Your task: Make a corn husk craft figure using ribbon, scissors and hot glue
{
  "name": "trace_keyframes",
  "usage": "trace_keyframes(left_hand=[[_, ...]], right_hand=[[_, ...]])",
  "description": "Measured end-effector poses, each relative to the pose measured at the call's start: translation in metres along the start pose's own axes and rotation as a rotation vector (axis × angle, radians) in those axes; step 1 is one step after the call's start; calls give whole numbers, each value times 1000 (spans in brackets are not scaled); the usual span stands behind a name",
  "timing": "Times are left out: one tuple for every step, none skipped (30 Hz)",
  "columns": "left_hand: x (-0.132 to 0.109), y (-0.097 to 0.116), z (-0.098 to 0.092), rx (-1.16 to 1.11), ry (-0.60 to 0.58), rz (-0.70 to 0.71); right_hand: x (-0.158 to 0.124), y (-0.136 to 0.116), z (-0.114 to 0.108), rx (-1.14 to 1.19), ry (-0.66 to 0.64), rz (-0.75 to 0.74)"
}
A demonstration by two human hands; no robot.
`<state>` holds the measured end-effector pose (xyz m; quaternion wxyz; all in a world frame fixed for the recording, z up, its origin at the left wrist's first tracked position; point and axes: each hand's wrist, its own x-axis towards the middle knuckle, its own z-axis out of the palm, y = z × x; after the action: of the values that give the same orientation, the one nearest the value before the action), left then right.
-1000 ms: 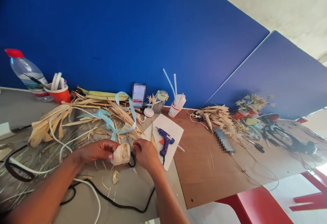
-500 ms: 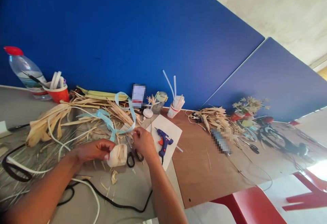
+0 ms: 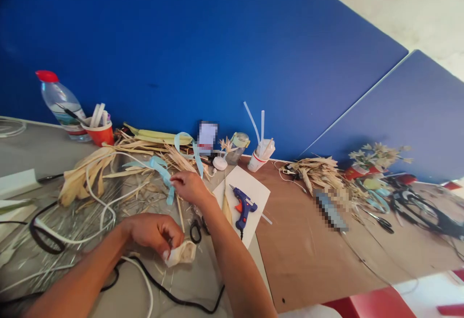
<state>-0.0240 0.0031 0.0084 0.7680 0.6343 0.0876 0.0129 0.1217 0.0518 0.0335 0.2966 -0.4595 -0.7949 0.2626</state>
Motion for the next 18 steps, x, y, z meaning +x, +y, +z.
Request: trace_keyframes(left_hand=[[2,0,1,20,-25,-7],[3,1,2,33,-44,-5],[4,1,1,45,-54,3],[3,2,1,54,-59,16],[2,2,0,62,-61,28],[1,2,-1,66,-58,39],[0,2,-2,65,-52,44],[-1,2,-3,60,-43,45],[-2,1,-4,51,-33,46],[-2,0,-4,39,-21,46],[-1,-2,-5,22,-10,48],[-1,-3,-6,7,-2,52],[-1,-5,-6,-5,2,58],[-1,-6,-7,-15,5,63],[-1,-7,-7,-25,8,67],[-1,-8,-7,-30,10,70],[-2,-9,-7,-34,12,70],[-2,-9,-7,-38,27,72]], right_hand=[[5,-1,7,-18,-72,-71],[9,-1,15,-49,-140,-149],[15,-1,22,-92,-198,-232],[20,-1,29,-143,-239,-312],[25,-1,36,-201,-260,-378],[31,-1,42,-259,-267,-428],[37,-2,47,-316,-256,-455],[42,-3,52,-368,-243,-468],[47,-4,55,-412,-233,-472],[51,-5,58,-448,-227,-474],[54,-7,60,-479,-230,-477],[56,-8,63,-509,-239,-483],[58,-10,65,-541,-249,-490],[59,-12,67,-575,-260,-495],[59,-14,69,-612,-264,-492],[58,-15,71,-647,-264,-489],[57,-16,73,-679,-257,-486],[56,-17,74,-706,-242,-485]])
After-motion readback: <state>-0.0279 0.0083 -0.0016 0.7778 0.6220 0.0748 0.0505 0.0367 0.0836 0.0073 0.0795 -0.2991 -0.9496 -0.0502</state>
